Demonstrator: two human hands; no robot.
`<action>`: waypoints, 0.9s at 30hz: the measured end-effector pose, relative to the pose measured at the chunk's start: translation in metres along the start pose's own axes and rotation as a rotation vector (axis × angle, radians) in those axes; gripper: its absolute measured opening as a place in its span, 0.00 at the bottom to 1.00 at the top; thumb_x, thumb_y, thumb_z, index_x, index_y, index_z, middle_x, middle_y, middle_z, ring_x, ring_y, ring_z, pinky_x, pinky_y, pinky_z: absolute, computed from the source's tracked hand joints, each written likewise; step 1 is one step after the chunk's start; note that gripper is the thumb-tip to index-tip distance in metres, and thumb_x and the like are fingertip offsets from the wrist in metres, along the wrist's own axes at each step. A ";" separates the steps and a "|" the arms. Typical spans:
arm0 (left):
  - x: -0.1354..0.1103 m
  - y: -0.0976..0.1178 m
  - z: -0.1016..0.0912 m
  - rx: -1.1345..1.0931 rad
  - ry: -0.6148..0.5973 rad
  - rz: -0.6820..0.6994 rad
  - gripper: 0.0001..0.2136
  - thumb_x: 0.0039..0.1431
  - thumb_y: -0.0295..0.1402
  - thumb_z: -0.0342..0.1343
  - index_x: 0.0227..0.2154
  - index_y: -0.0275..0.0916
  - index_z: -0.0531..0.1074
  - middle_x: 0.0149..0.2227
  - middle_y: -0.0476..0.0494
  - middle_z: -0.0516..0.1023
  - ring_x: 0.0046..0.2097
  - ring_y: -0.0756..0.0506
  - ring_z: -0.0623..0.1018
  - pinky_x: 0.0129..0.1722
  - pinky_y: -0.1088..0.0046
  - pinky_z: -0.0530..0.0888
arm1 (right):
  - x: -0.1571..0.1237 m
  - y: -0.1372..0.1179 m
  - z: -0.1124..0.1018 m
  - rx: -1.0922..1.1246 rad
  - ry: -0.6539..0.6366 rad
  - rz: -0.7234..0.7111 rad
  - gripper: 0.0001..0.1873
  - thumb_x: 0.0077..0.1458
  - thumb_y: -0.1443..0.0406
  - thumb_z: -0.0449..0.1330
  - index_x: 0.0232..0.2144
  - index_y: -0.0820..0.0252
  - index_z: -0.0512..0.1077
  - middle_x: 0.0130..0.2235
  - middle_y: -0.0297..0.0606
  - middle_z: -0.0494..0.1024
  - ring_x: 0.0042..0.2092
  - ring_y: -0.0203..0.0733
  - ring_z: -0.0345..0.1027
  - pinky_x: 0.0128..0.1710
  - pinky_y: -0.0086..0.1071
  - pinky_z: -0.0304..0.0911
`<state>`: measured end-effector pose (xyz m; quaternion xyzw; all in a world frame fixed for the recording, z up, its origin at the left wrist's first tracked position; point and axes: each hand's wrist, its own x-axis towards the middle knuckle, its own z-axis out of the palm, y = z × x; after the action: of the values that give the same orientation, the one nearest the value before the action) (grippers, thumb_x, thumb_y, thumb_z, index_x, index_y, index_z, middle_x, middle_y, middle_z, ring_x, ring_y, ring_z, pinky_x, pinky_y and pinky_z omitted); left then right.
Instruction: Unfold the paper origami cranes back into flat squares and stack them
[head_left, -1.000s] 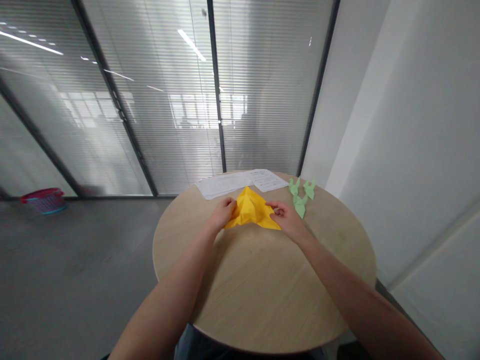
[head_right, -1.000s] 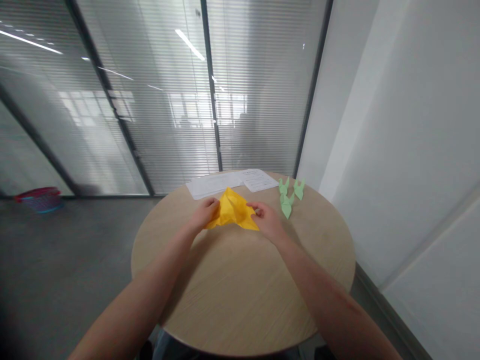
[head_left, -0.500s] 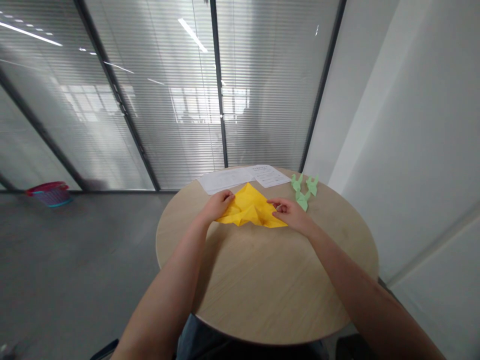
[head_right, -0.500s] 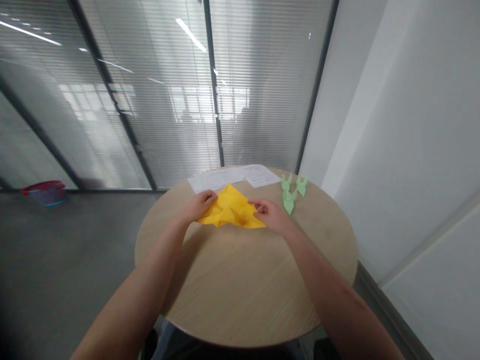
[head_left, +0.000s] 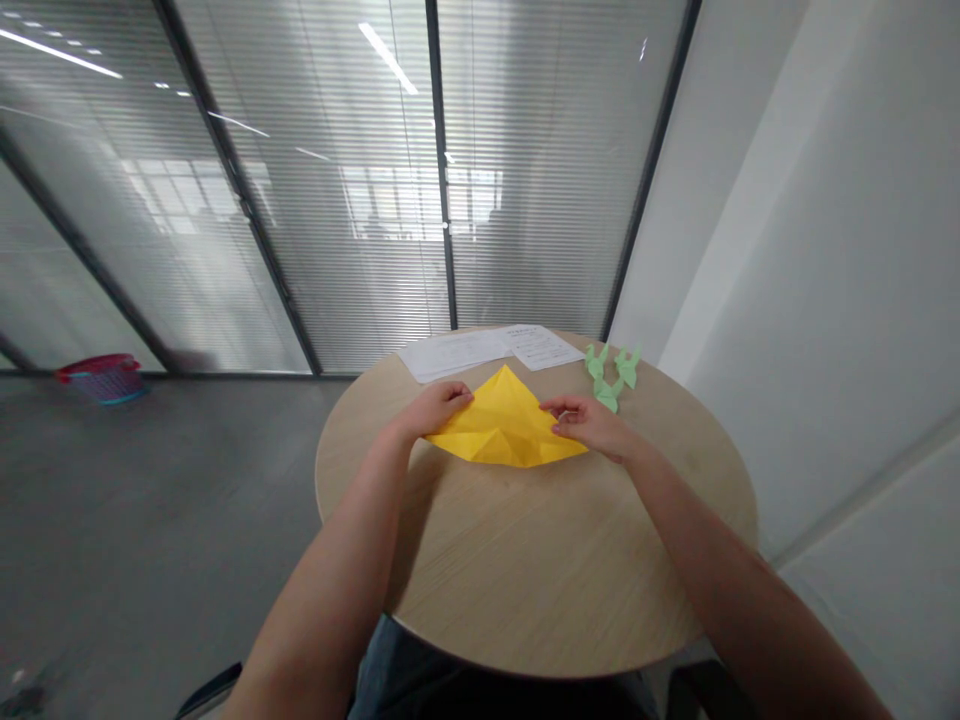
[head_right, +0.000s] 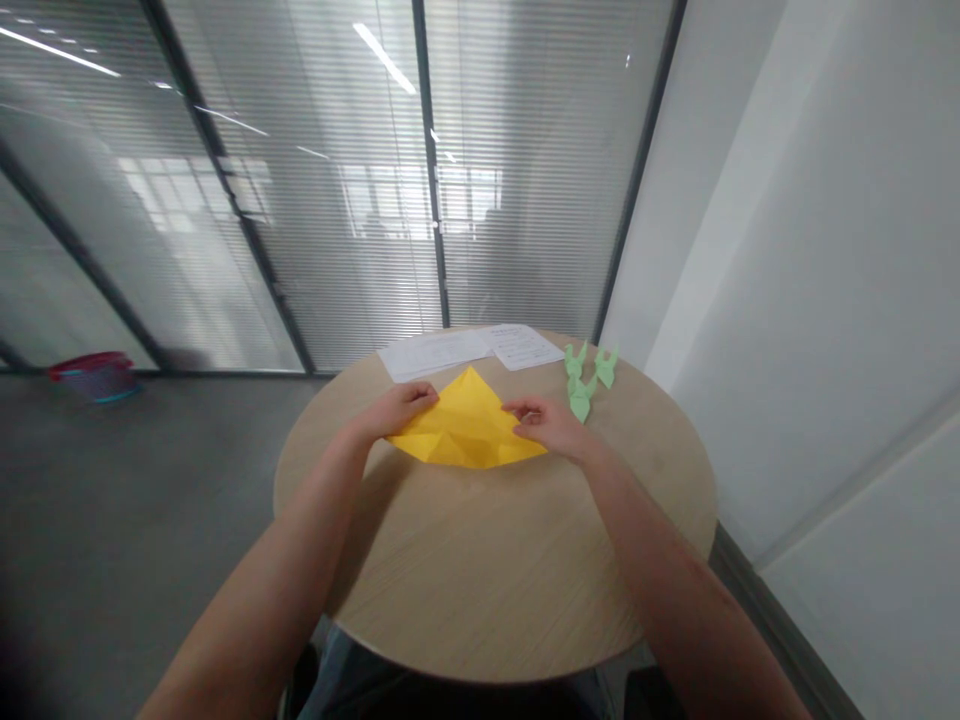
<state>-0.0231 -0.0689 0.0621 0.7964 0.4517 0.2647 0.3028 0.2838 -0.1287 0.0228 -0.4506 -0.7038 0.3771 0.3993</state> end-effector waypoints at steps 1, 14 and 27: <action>0.002 -0.001 0.001 0.018 0.005 0.004 0.14 0.57 0.44 0.50 0.32 0.39 0.73 0.31 0.47 0.76 0.33 0.46 0.73 0.30 0.73 0.67 | 0.001 0.001 0.001 -0.046 0.021 -0.002 0.22 0.50 0.65 0.64 0.49 0.58 0.77 0.44 0.41 0.79 0.37 0.40 0.72 0.42 0.38 0.70; 0.013 -0.012 0.016 0.129 0.226 0.015 0.14 0.60 0.40 0.47 0.31 0.38 0.73 0.35 0.42 0.80 0.35 0.44 0.76 0.32 0.71 0.69 | -0.018 -0.030 0.039 -0.521 0.097 -0.622 0.07 0.54 0.59 0.68 0.31 0.57 0.77 0.60 0.44 0.70 0.67 0.54 0.53 0.65 0.54 0.51; 0.022 -0.041 0.014 0.318 0.255 -0.248 0.14 0.61 0.33 0.48 0.38 0.35 0.78 0.38 0.38 0.82 0.39 0.42 0.79 0.36 0.72 0.71 | -0.009 -0.020 0.058 -0.755 -0.115 -0.568 0.12 0.48 0.79 0.55 0.25 0.60 0.72 0.30 0.37 0.77 0.37 0.41 0.68 0.40 0.33 0.58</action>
<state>-0.0262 -0.0358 0.0270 0.7326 0.6165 0.2496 0.1444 0.2277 -0.1533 0.0152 -0.3324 -0.9080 -0.0046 0.2552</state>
